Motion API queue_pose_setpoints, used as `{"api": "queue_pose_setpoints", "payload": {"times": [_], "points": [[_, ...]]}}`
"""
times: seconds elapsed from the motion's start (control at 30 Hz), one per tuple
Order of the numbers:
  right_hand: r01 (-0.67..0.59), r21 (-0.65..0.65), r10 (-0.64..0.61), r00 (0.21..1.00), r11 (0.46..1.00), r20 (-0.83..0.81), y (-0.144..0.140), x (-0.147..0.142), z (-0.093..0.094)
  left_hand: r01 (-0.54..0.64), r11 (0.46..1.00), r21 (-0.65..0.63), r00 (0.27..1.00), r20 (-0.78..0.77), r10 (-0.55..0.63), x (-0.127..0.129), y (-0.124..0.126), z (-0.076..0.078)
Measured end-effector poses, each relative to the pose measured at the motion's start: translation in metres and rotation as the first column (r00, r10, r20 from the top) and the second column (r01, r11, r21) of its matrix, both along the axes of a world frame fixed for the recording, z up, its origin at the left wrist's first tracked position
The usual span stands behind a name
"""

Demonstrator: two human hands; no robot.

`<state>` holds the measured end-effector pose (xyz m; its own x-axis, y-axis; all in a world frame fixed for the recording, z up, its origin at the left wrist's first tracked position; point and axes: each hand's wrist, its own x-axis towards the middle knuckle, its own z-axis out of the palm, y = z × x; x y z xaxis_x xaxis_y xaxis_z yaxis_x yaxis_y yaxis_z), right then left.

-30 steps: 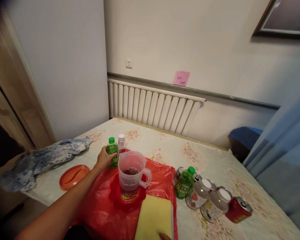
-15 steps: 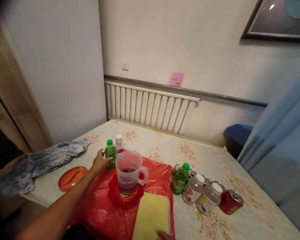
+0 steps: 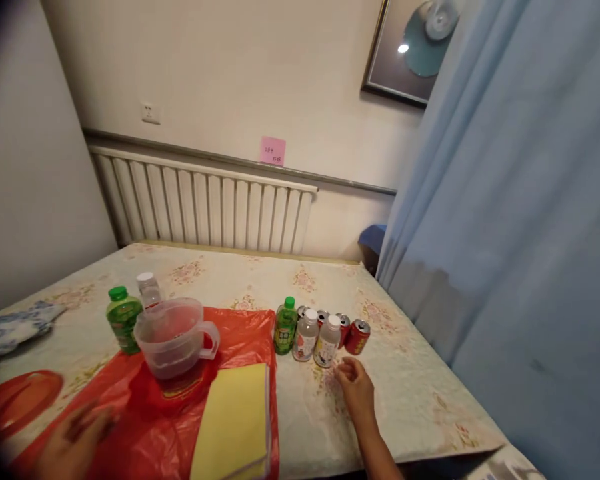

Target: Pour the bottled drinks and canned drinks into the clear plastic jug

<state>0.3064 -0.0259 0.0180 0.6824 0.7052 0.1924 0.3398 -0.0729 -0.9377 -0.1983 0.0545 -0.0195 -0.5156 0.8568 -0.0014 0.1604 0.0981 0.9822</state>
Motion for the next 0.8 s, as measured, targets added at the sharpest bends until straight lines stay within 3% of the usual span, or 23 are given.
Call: {"api": "queue_pose_setpoints", "payload": {"times": [0.07,0.13,0.3,0.43,0.63,0.8], "points": [[0.114,0.028,-0.115,0.991,0.993,0.063,0.012,0.013,-0.002,0.113,0.992,-0.056,0.982,0.156,-0.104,0.026,-0.025,-0.001],[0.141,0.031,-0.143,0.985,0.99,0.091,0.027,0.018,-0.004,0.174,0.979,-0.102,0.967,0.208,-0.151,0.052,-0.044,0.005],[0.106,-0.006,-0.103,0.979,0.994,0.178,0.062,0.008,-0.01,0.371,0.924,-0.097,0.914,0.217,-0.344,0.092,-0.067,0.022],[0.088,-0.019,-0.081,0.969,0.996,0.235,0.075,0.002,-0.013,0.409,0.909,-0.085,0.908,0.134,-0.396,0.102,-0.074,0.025],[0.12,-0.012,-0.111,0.952,0.993,0.285,0.072,0.001,-0.016,0.523,0.845,-0.108,0.852,0.098,-0.514,0.122,-0.079,0.023],[0.001,-0.005,0.001,0.958,1.0,0.288,0.044,-0.019,-0.019,0.639,0.765,-0.077,0.766,-0.024,-0.642,0.153,-0.079,0.034]]}}
